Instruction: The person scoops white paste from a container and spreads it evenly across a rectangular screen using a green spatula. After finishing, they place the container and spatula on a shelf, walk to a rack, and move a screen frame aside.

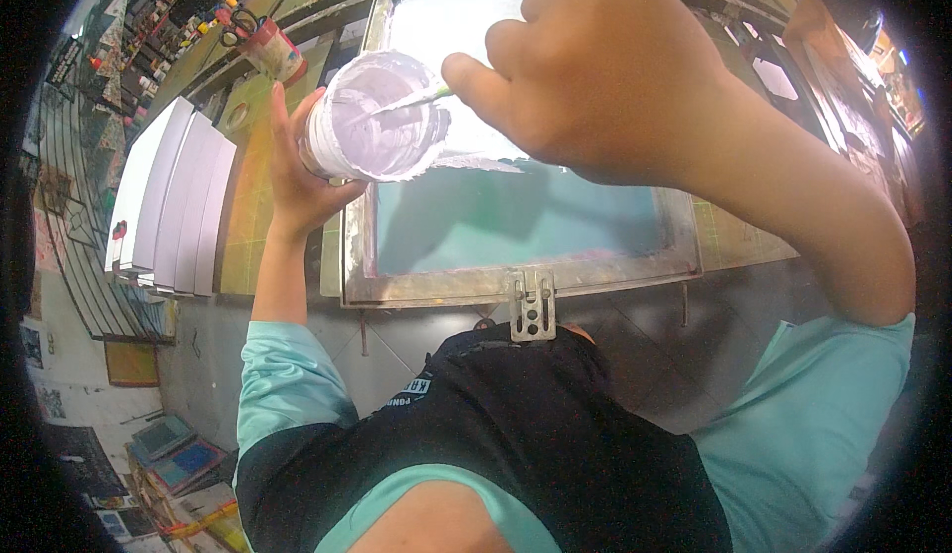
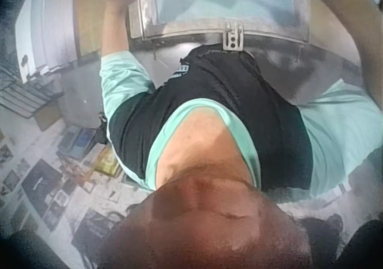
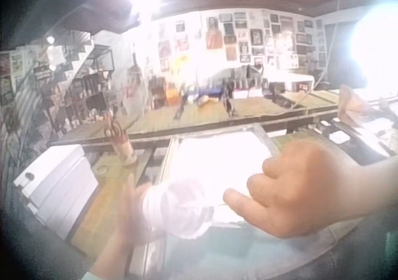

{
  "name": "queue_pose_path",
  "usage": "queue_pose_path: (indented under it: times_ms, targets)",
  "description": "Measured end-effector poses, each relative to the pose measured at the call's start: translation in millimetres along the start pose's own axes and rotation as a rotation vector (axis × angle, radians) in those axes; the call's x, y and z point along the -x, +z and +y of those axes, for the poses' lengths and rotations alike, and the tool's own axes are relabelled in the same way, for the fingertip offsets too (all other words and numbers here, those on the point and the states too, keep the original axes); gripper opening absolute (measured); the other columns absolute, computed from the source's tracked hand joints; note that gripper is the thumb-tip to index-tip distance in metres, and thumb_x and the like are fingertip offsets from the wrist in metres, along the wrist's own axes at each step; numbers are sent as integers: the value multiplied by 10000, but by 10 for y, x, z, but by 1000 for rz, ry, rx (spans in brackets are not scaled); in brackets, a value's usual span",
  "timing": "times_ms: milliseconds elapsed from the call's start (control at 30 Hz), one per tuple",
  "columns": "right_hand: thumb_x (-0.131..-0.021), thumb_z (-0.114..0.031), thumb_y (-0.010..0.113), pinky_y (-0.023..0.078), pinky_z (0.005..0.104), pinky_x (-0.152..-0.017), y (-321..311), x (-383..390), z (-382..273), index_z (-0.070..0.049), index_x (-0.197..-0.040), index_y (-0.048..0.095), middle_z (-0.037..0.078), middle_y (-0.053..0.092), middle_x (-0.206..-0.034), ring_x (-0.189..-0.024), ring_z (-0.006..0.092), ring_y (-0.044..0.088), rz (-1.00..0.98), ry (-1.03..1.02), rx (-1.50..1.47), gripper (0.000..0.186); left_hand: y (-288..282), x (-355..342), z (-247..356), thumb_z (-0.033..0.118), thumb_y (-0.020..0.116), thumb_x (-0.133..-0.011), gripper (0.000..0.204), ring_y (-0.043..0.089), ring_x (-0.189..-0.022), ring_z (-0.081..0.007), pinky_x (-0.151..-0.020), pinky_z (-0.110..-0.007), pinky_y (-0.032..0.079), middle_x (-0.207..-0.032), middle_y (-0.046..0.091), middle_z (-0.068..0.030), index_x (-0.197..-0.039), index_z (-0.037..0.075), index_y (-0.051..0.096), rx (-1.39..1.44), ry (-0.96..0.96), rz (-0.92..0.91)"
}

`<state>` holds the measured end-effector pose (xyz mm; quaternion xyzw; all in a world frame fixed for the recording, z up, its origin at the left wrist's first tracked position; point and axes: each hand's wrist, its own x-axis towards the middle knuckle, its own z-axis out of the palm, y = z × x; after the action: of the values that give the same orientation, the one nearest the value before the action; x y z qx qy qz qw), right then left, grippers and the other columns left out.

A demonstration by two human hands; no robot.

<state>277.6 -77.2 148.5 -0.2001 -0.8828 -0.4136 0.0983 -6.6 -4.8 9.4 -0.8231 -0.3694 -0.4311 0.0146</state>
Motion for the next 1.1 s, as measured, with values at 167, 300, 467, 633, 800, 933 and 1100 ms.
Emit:
queue_pose_path:
  times_ms: [167,300,467,633,800,933,1100]
  targets:
    - [-640,-121,564,327,284,-432,34,31,11,-90,-928,612,-9,430,-586,-509,134,432,-8,29,35,293,38,-28,-32,178,775,-473,1130,506,-1051,-274,-981,-464,227,-1133,530,-133,-1348,-5,84,37,-5,-2]
    - [-623,-105,573,324,290,-430,102,74,51,-93,-939,611,-8,412,-574,-506,133,433,21,50,23,318,38,-43,-36,189,780,-470,1140,494,-1059,-266,-974,-445,244,-1127,529,-144,-1349,-7,81,36,-5,2]
    - [-667,-92,619,384,322,-476,137,266,89,-76,-920,607,31,528,-613,-551,207,520,10,278,-203,254,105,-20,-65,134,792,-450,1174,461,-1090,-283,-966,-387,275,-1129,508,-153,-1355,1,55,281,-109,18]
    - [-720,-110,628,407,288,-519,106,288,90,-27,-904,635,52,614,-691,-575,167,550,-88,713,-931,202,103,-59,-36,105,801,-440,1215,449,-1101,-299,-958,-377,309,-1135,493,-146,-1366,39,17,323,-128,32]
    - [-749,-154,639,361,246,-488,424,550,136,4,-974,633,2,582,-662,-529,62,479,3,916,-1378,274,146,-69,-31,159,812,-449,1222,464,-1107,-293,-987,-476,242,-1152,493,-140,-1365,45,10,-64,-48,-43]
    - [-776,-197,602,204,186,-423,408,736,130,-9,-972,632,-60,444,-565,-457,9,286,-158,1175,-1414,274,109,-22,-105,180,813,-456,1216,480,-1094,-298,-997,-511,181,-1156,500,-141,-1365,46,17,-167,-56,-51]
    - [-785,-219,600,157,206,-397,624,1135,82,-46,-937,631,-86,337,-524,-427,16,229,-93,1440,-1669,232,152,79,-268,148,828,-450,1231,478,-1084,-308,-961,-468,291,-1176,464,-192,-1374,62,19,72,-171,2]
